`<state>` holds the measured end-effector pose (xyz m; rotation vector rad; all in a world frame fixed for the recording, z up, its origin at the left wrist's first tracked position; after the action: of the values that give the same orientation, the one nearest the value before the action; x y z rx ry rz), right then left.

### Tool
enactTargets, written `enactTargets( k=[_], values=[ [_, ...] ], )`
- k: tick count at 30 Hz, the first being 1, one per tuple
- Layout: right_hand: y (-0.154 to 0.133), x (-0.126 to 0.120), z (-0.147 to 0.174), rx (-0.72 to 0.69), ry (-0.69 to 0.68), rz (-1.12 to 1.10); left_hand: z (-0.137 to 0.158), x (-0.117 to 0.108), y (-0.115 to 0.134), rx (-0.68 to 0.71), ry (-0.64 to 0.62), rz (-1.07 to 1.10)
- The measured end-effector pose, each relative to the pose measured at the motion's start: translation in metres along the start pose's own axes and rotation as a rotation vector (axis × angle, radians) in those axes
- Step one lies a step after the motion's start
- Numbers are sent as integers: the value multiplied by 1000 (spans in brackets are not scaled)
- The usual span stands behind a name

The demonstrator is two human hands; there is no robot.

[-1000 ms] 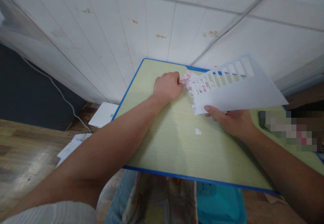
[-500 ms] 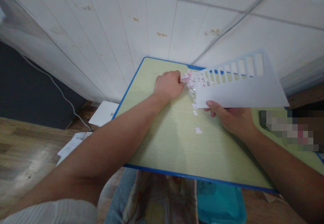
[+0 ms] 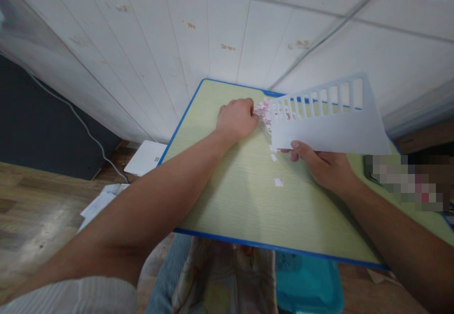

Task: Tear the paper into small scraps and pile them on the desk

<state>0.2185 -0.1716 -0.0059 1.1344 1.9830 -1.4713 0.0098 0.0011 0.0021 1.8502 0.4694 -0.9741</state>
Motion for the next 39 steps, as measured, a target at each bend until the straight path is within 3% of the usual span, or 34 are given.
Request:
enactTargets(
  k=[30, 36, 39],
  values=[
    [-4, -11, 5, 25, -187, 7, 2, -2, 1, -3, -15, 7],
    [-11, -11, 2, 61, -79, -79, 2, -2, 1, -14, -9, 10],
    [-10, -13, 0, 69, -110, -79, 1, -2, 1, -18, -12, 18]
  ],
)
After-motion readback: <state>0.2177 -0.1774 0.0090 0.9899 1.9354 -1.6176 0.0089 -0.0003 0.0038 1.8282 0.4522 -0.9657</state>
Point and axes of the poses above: each hand's wrist, its own z-axis away from the middle knuckle, its own x-axis out of the palm, y = z × x, the point moved 1 cm from there along -z, towards the middle knuckle, and after that the axes turned 10 degrees about z, right-handed, at the moved point
